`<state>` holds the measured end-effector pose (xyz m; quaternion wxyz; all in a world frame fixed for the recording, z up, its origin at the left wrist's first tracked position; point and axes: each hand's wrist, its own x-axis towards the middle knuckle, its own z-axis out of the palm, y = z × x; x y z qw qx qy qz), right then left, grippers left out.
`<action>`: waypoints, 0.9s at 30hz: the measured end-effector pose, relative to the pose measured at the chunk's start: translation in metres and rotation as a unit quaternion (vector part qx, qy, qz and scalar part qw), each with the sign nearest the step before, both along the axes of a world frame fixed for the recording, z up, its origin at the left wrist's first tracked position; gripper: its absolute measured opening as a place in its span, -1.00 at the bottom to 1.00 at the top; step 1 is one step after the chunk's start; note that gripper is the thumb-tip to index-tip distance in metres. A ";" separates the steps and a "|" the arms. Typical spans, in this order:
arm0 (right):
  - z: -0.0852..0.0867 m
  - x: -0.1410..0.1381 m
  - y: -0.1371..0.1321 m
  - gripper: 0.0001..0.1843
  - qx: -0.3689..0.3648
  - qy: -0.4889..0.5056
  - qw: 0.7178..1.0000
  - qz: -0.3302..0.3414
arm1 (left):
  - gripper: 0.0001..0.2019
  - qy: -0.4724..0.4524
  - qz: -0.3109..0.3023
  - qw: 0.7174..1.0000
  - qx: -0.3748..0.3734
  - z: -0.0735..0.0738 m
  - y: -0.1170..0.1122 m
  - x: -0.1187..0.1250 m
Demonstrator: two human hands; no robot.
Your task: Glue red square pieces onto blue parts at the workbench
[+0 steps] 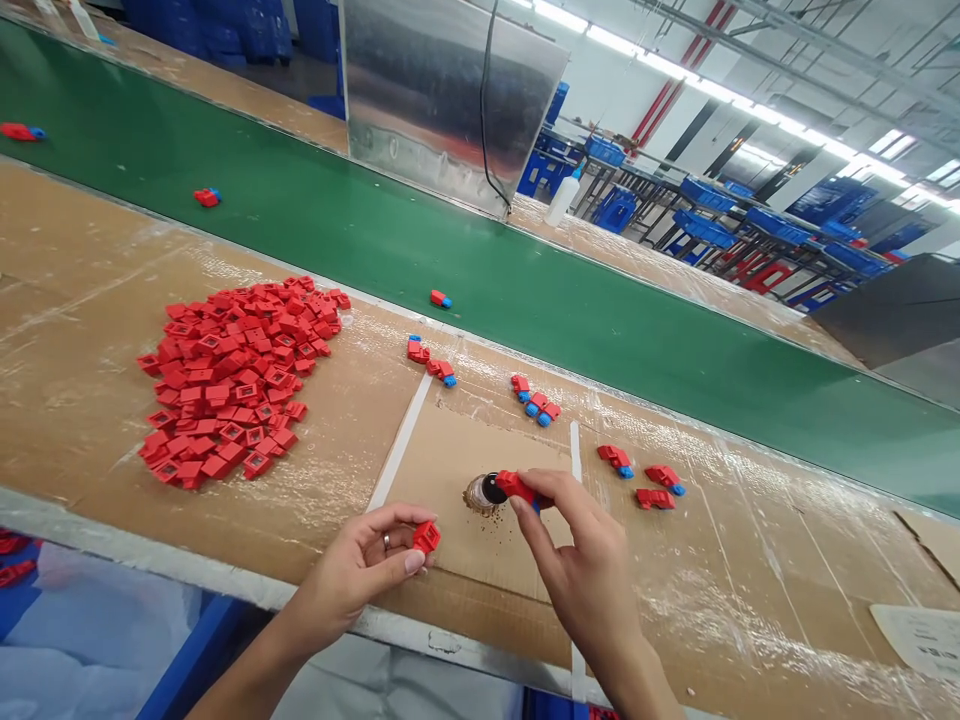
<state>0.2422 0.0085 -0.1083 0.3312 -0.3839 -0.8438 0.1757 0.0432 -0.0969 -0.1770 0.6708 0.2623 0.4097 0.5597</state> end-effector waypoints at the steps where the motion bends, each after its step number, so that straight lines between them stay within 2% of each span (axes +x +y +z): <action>1: -0.001 -0.002 -0.006 -0.84 -0.023 0.011 1.000 0.008 | -0.65 0.000 -0.003 1.000 -0.001 0.001 0.000 0.000; 5: -0.011 -0.013 -0.029 -0.82 -0.102 0.050 0.993 0.039 | -0.67 0.006 -0.001 1.000 0.006 0.004 0.000 0.000; 9: -0.021 -0.020 -0.041 -0.82 -0.134 0.067 0.988 0.041 | -0.66 0.013 -0.009 1.000 0.017 0.004 0.000 0.000; 27: -0.032 -0.026 -0.047 -0.86 -0.132 0.077 0.985 0.083 | -0.65 0.039 -0.019 0.999 0.014 0.005 0.001 -0.001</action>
